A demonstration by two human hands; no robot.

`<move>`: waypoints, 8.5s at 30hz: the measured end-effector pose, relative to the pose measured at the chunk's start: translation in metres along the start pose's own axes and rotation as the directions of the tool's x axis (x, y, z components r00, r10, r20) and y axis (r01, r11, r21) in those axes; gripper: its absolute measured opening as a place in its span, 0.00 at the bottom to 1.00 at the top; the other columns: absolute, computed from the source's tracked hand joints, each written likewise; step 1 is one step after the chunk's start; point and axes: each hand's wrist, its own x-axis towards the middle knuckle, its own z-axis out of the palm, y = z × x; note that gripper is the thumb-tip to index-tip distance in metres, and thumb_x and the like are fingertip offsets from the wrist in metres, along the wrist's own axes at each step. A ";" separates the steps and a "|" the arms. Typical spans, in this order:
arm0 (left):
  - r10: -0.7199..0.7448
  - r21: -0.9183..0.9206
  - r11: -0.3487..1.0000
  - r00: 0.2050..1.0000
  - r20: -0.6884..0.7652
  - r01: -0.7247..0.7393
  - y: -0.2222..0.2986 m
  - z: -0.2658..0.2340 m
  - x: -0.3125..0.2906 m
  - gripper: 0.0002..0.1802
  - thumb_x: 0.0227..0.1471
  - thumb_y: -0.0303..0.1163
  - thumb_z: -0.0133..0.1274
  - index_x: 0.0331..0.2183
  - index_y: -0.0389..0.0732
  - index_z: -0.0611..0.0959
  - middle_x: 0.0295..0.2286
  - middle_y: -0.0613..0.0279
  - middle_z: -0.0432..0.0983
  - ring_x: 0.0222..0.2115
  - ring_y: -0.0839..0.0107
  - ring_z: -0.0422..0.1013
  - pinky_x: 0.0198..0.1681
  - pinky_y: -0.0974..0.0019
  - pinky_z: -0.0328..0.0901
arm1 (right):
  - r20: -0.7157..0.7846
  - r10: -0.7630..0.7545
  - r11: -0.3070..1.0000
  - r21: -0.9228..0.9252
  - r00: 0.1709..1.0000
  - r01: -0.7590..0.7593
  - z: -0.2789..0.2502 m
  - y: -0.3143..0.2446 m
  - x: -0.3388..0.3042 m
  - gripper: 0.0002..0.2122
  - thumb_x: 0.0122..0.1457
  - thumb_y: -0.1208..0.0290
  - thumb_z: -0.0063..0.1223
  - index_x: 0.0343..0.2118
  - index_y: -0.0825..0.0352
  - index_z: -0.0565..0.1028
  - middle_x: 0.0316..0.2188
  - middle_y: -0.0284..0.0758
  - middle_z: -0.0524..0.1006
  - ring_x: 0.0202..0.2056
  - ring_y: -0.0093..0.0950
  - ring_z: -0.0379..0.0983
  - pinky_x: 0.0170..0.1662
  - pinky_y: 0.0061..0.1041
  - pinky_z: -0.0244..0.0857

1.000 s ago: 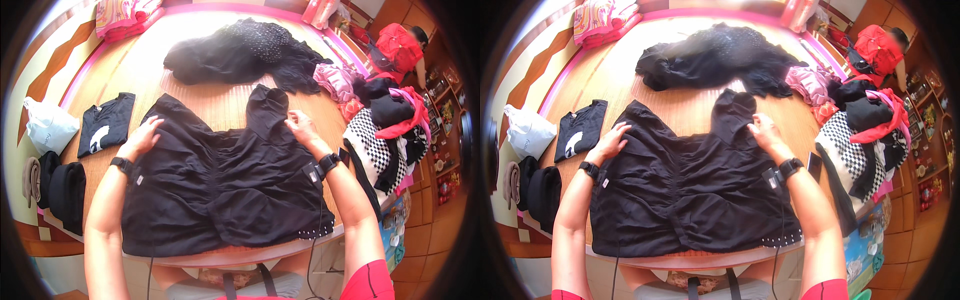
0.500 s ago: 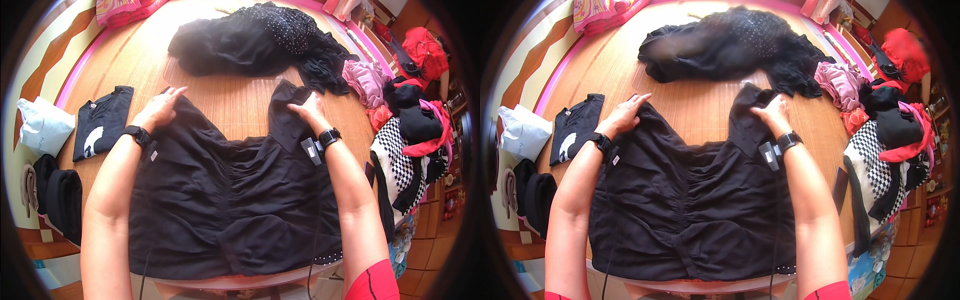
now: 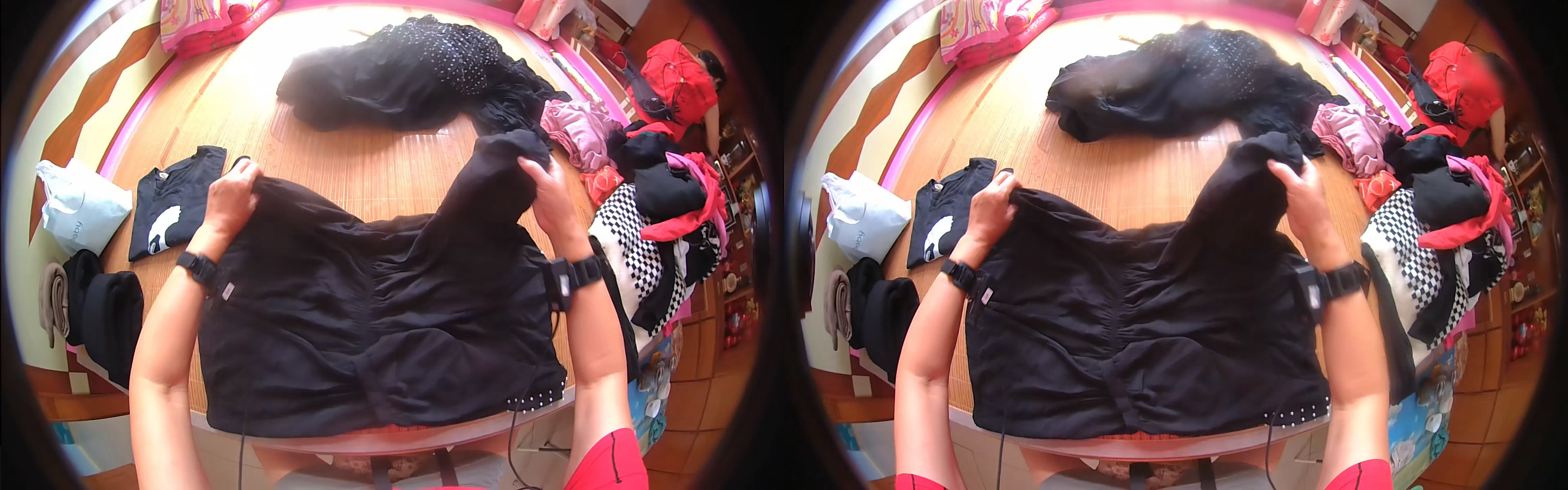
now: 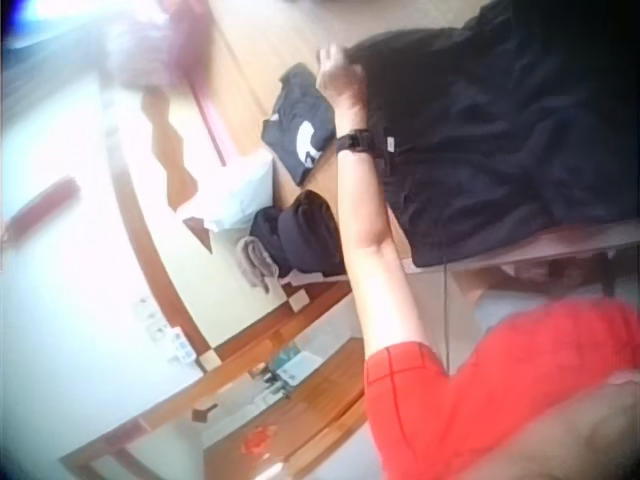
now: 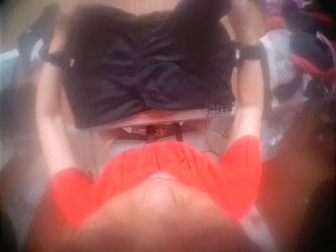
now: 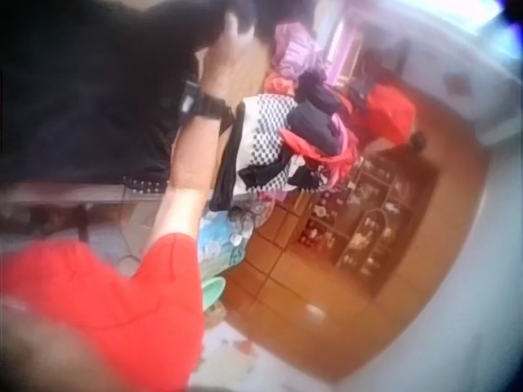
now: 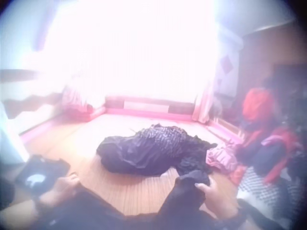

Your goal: The person folds a black t-shirt on a wooden table, then picks up a black dress with pearl embellishments. They smooth out the dress, fold the sleeves inward, and fold the garment in half before folding it again into a compact shape.

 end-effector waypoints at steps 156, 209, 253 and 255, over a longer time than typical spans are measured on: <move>-0.324 -0.509 0.785 0.934 0.148 0.353 -0.089 0.019 -0.158 0.22 0.46 0.23 0.53 0.47 0.43 0.80 0.46 0.47 0.71 0.51 0.50 0.67 0.56 0.55 0.63 | 0.435 0.032 0.959 -0.266 0.900 0.094 0.282 -0.031 -0.158 0.05 0.63 0.82 0.47 0.40 0.72 0.74 0.34 0.28 0.76 0.37 0.15 0.71 0.44 0.14 0.64; -0.354 -0.776 0.421 0.873 0.336 0.469 -0.041 -0.015 -0.157 0.05 0.47 0.16 0.53 0.27 0.36 0.76 0.29 0.59 0.79 0.23 0.73 0.72 0.19 0.68 0.66 | 0.771 0.211 0.516 -0.610 0.601 0.602 0.261 0.022 -0.204 0.16 0.44 0.78 0.63 0.39 0.64 0.75 0.36 0.35 0.73 0.40 0.37 0.73 0.43 0.32 0.71; 0.304 -0.521 0.827 0.948 0.098 -0.211 0.041 -0.088 -0.231 0.18 0.43 0.37 0.66 0.33 0.42 0.74 0.33 0.54 0.70 0.36 0.53 0.69 0.40 0.56 0.67 | 0.187 -0.118 0.416 -0.883 0.975 0.219 0.128 0.059 -0.082 0.15 0.54 0.76 0.59 0.46 0.67 0.74 0.39 0.44 0.78 0.38 0.39 0.77 0.44 0.35 0.71; 0.343 -0.497 0.839 0.925 0.164 -0.223 0.068 -0.095 -0.246 0.22 0.43 0.42 0.67 0.34 0.42 0.75 0.35 0.56 0.69 0.37 0.55 0.68 0.39 0.58 0.67 | -0.024 -0.097 0.225 -0.974 0.995 -0.002 0.069 0.069 -0.046 0.24 0.53 0.69 0.65 0.53 0.65 0.71 0.46 0.46 0.75 0.50 0.42 0.72 0.54 0.37 0.68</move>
